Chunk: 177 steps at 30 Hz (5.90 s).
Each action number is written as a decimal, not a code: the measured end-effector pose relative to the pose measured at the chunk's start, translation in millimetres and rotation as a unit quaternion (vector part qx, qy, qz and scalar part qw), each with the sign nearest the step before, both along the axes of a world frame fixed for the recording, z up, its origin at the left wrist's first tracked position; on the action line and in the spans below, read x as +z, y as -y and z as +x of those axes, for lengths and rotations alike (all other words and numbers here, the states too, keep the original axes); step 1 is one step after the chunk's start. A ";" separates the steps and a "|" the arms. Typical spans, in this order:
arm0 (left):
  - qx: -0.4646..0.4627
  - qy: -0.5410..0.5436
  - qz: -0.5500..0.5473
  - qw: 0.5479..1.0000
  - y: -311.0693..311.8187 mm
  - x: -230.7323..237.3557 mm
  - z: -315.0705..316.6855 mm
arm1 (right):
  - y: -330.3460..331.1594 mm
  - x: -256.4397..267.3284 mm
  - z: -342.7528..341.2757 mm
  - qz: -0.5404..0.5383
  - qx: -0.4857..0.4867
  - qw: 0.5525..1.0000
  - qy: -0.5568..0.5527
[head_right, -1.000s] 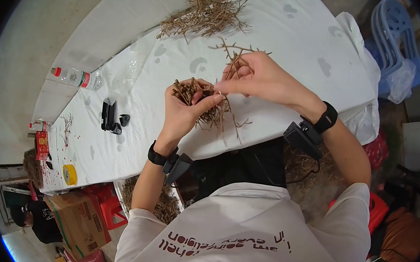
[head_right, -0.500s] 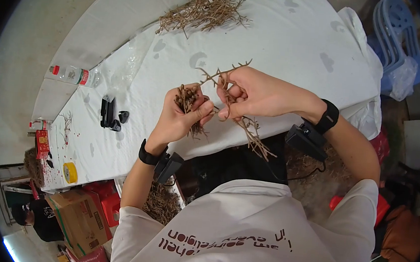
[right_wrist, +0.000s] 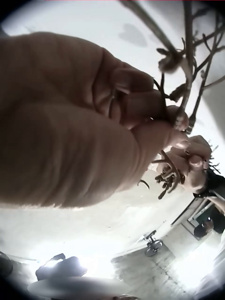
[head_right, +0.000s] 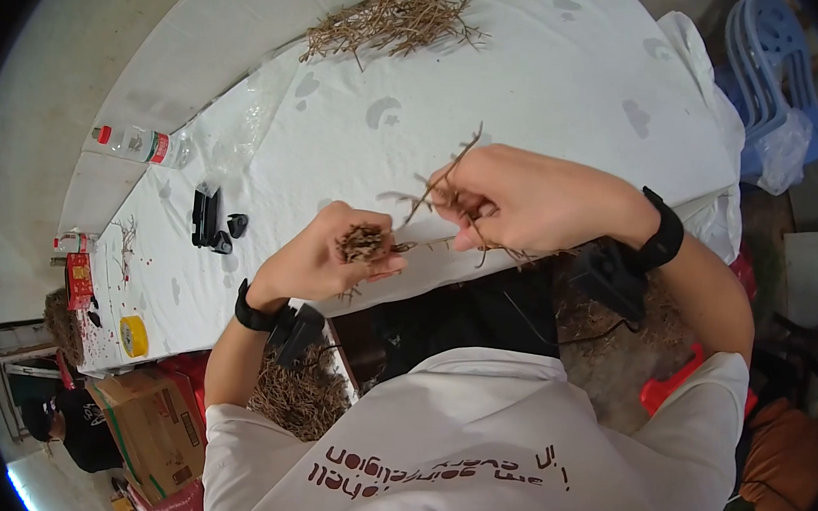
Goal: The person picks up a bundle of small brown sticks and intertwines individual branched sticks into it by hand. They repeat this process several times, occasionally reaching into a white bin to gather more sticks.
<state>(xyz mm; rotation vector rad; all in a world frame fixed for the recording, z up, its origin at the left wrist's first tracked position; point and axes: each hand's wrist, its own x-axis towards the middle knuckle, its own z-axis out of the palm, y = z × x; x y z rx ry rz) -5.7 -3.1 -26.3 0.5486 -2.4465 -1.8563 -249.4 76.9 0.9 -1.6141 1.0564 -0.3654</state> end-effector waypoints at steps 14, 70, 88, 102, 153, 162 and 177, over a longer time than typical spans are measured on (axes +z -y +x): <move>0.236 -0.054 0.109 0.964 27.4 -10.9 100.6 | -7.9 -18.3 -80.4 -0.024 -0.176 0.982 -0.072; -0.046 -0.128 -0.277 0.951 4.0 -7.2 1.4 | -24.0 -13.2 -10.6 -0.096 -0.142 0.985 0.009; 0.163 0.022 -0.202 0.965 8.8 -2.7 53.6 | -63.3 -10.8 -107.3 -0.117 -0.324 0.937 0.053; 0.002 -0.100 -0.166 0.981 -32.3 -32.4 -14.6 | -249.4 5.3 -125.6 0.090 -0.518 0.826 0.203; 0.959 0.109 0.136 0.223 -474.7 -368.8 509.0 | -107.0 -69.3 -63.6 0.147 -0.205 0.922 -0.295; 0.933 -0.044 0.306 0.184 -470.5 -399.5 480.0 | -100.2 -64.7 -52.3 0.126 -0.195 0.922 -0.311; 0.855 0.402 -0.315 0.088 -459.6 -307.2 501.5 | -86.6 -57.4 -26.2 0.082 -0.120 0.946 -0.288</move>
